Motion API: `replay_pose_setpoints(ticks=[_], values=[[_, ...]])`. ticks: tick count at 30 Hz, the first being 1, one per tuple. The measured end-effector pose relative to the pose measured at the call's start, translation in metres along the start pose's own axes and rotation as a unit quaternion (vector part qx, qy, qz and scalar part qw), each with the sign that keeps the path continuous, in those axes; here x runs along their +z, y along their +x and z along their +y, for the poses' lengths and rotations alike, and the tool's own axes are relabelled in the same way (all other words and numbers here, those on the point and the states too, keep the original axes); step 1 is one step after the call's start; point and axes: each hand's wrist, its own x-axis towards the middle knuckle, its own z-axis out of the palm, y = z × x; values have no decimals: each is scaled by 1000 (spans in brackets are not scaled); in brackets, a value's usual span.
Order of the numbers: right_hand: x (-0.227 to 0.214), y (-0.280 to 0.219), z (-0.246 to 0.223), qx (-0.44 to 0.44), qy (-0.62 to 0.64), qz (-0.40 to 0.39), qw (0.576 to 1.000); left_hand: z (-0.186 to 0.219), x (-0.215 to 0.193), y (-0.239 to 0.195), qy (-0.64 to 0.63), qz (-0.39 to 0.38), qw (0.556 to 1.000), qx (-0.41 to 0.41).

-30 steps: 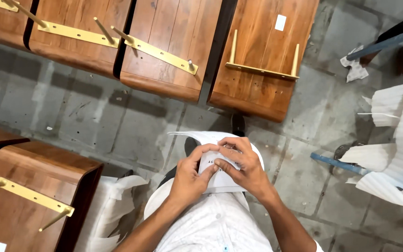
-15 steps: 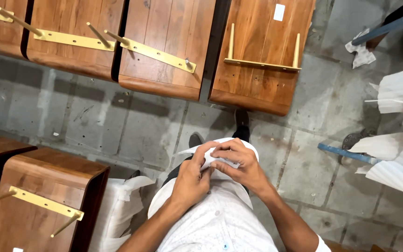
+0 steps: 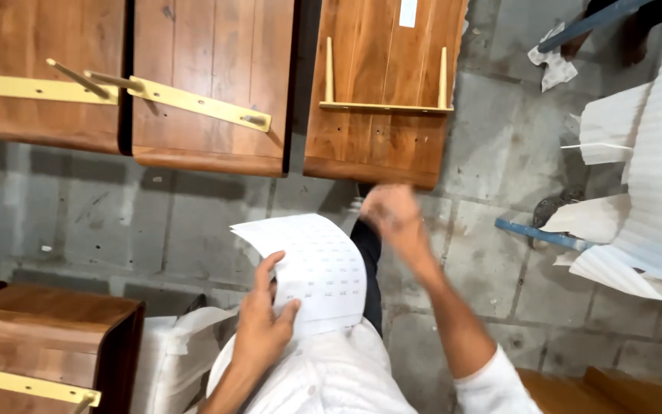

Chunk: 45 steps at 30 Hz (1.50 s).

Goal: The person walks along rows of upside-down wooden furniture panels fitted with brass leg brackets, holding a printed reference list. They peel small white labels one at a time and press each label onto a panel, matching positions against the list as they move from panel to panel.

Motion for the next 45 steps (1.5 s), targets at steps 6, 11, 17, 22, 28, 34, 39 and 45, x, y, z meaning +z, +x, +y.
replay_pose_setpoints(ticks=[6,11,17,22,28,34,39,45], values=[[-41,94,178,-48,-238,124,962,-17,-4,-6,24,39,994,-97],[-37,130,213,-59,-304,123,943,-34,-6,-12,8,96,981,-166],[-24,136,237,-42,-309,153,938,-36,-1,-11,-34,106,978,-179],[-19,125,212,-39,-301,168,938,-33,6,-6,-46,100,981,-158],[-21,129,214,-76,-325,173,927,-25,5,0,2,84,981,-175],[-24,137,230,-66,-280,164,944,-28,6,0,8,85,982,-170],[-15,137,229,-55,-283,181,940,-21,2,3,3,87,973,-213],[-6,141,231,-45,-264,224,937,-30,3,0,6,90,978,-188]])
